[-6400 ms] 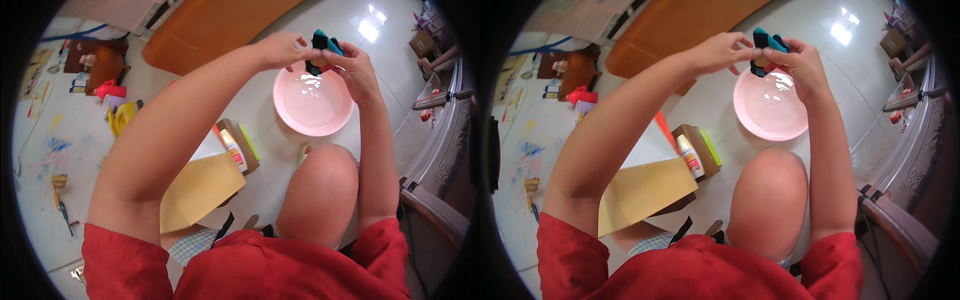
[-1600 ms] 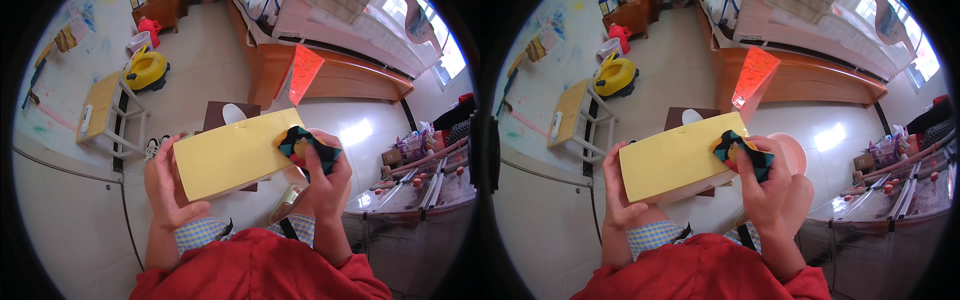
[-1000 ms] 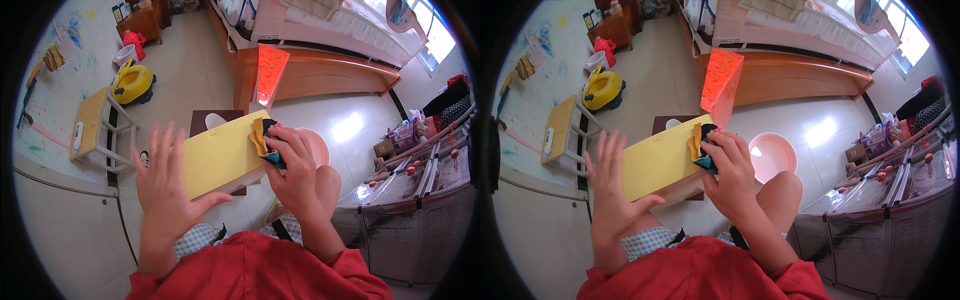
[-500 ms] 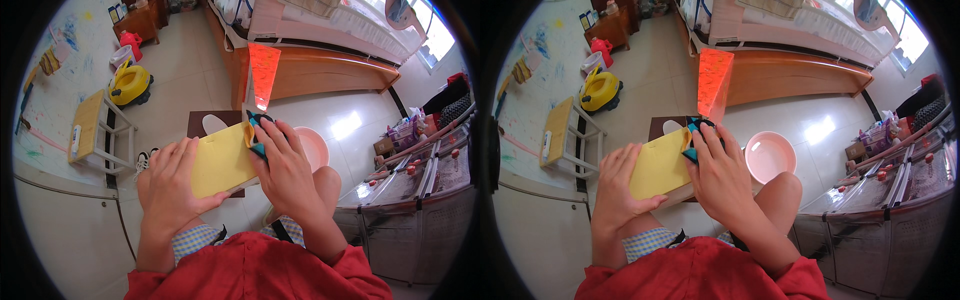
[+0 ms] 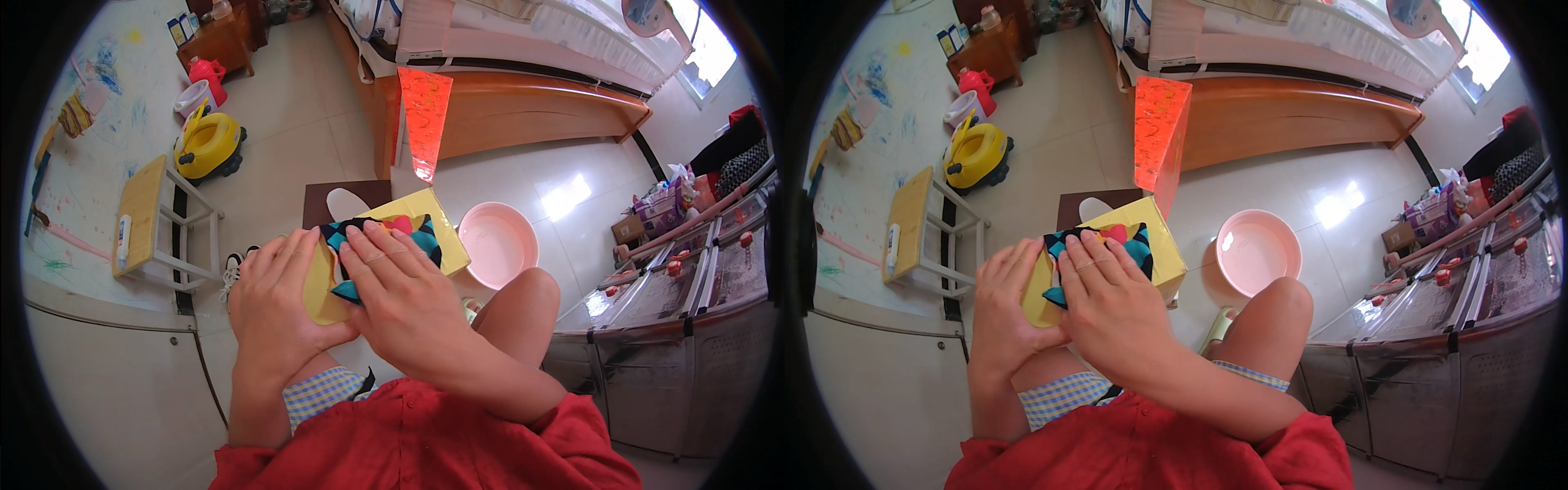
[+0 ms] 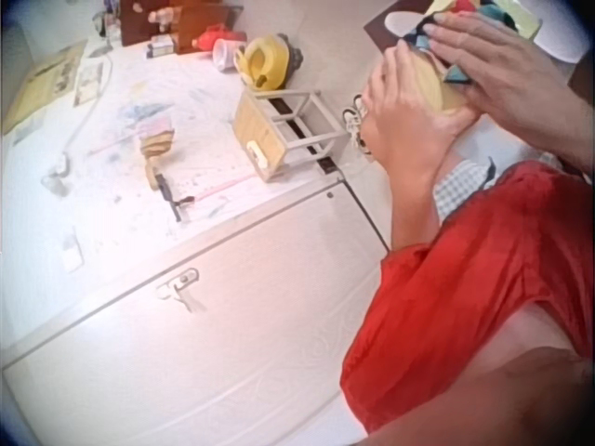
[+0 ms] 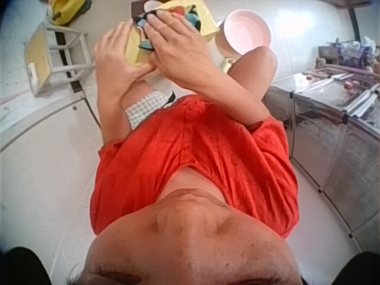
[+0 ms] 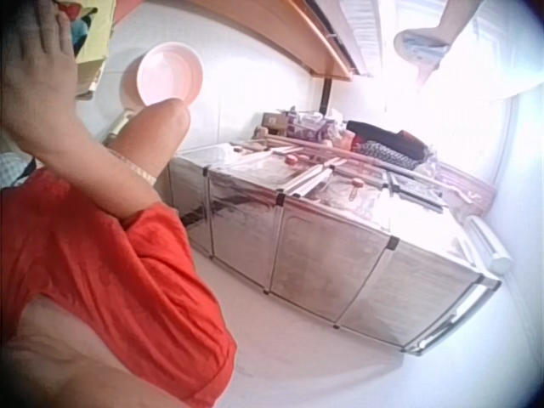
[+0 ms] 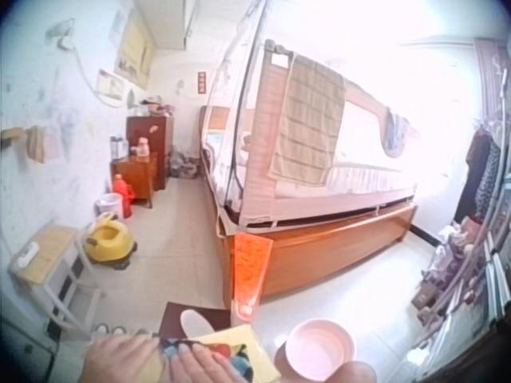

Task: The person washes a cloth in a basin of water, uses it to wipe several sides of a shoebox, and then places a pair of sneakers into the box.

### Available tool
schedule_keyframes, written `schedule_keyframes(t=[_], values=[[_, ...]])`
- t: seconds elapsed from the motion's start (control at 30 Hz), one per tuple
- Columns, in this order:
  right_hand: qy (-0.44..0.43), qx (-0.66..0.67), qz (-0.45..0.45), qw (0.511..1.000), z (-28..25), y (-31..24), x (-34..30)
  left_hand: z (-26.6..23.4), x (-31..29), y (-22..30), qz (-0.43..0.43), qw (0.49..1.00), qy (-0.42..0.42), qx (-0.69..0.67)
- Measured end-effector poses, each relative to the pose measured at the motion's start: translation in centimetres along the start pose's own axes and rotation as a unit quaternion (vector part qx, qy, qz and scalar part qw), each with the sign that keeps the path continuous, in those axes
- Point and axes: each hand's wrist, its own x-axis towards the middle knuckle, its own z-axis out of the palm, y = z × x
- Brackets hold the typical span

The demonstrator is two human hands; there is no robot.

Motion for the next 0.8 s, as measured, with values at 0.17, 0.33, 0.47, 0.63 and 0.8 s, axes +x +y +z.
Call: schedule_keyframes(t=[0.17,0.33,0.47,0.63,0.8], values=[[0.012,0.000,0.066,0.998,-1.8,2.3,-0.8,-0.1,-0.1,-0.3,0.006,1.000,-0.003,-0.016],[0.040,-0.044,0.118,0.991,-1.3,3.2,-0.4,0.1,-0.1,-0.4,0.020,1.000,0.000,-0.017],[0.044,-0.059,0.071,0.995,-0.6,2.7,0.6,0.1,-0.3,-0.5,0.017,1.000,0.003,-0.003],[0.010,-0.007,-0.021,1.000,0.0,1.4,0.7,0.3,-0.1,-0.5,0.006,1.000,-0.008,-0.006],[0.000,0.114,-0.026,0.993,-1.6,1.7,-0.3,-0.2,0.0,-0.1,-0.007,0.999,-0.019,-0.027]])
